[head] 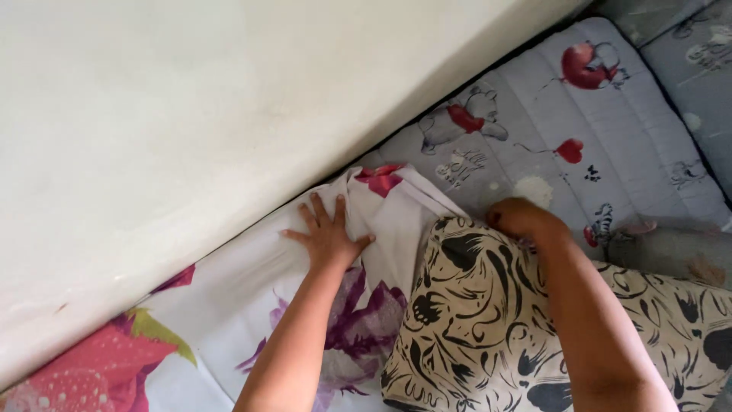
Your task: The person spreads a floral-patterned sheet over a Winnie the Pooh-themed mattress, smoothing and tucking the edges along the sides. The person adjusts the sheet repeatedly to fit the mattress corners and sides.
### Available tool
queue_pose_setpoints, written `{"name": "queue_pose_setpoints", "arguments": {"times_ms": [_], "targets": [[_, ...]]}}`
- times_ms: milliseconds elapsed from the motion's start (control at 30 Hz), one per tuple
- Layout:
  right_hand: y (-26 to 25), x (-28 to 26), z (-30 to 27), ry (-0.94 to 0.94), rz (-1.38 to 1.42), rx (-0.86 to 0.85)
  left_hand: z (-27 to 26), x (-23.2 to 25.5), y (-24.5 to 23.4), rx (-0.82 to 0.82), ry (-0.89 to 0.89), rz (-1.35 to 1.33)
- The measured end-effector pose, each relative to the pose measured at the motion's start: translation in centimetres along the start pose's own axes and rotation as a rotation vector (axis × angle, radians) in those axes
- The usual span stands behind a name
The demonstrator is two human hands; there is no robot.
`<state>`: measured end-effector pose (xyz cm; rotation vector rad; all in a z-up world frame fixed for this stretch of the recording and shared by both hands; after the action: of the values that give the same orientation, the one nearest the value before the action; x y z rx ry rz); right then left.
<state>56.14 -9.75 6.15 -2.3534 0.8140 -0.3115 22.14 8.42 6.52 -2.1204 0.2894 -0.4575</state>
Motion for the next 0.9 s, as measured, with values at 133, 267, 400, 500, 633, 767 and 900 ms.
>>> {"name": "queue_pose_setpoints", "arguments": {"times_ms": [133,267,400,500,633,767,900], "targets": [[4.2,-0.4,0.3,-0.077,0.333,-0.221,-0.5,0.2,0.1,-0.048,-0.046,-0.01],[4.1,-0.5,1.0,-0.2,0.348,-0.111,-0.8,0.4,-0.3,-0.098,-0.079,-0.016],[0.9,6.7,3.8,-0.037,0.616,0.347,-0.8,0.4,-0.4,-0.075,-0.085,-0.006],[-1.4,14.6,3.8,0.114,0.834,0.68,-1.6,1.1,-0.7,-0.066,-0.074,-0.006],[-3.2,17.3,3.9,-0.006,0.458,0.561,-0.8,1.6,-0.7,-0.03,-0.095,0.017],[-2.9,21.0,-2.8,0.389,-0.133,0.105,-0.5,1.1,0.0,-0.176,-0.218,0.096],[1.2,24.4,-8.1,0.461,-0.231,-0.201,-0.5,1.0,0.7,-0.215,-0.249,0.144]]}}
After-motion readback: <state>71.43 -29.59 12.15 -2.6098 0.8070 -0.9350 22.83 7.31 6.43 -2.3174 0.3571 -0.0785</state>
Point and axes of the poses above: each hand's wrist, its own z-axis towards the middle knuckle, its own y-axis out of the palm, x = y × z, the point moved 9 cm from there along z, towards the middle knuckle, and after that the axes turned 1 degree about -z, right-handed, at the moved point
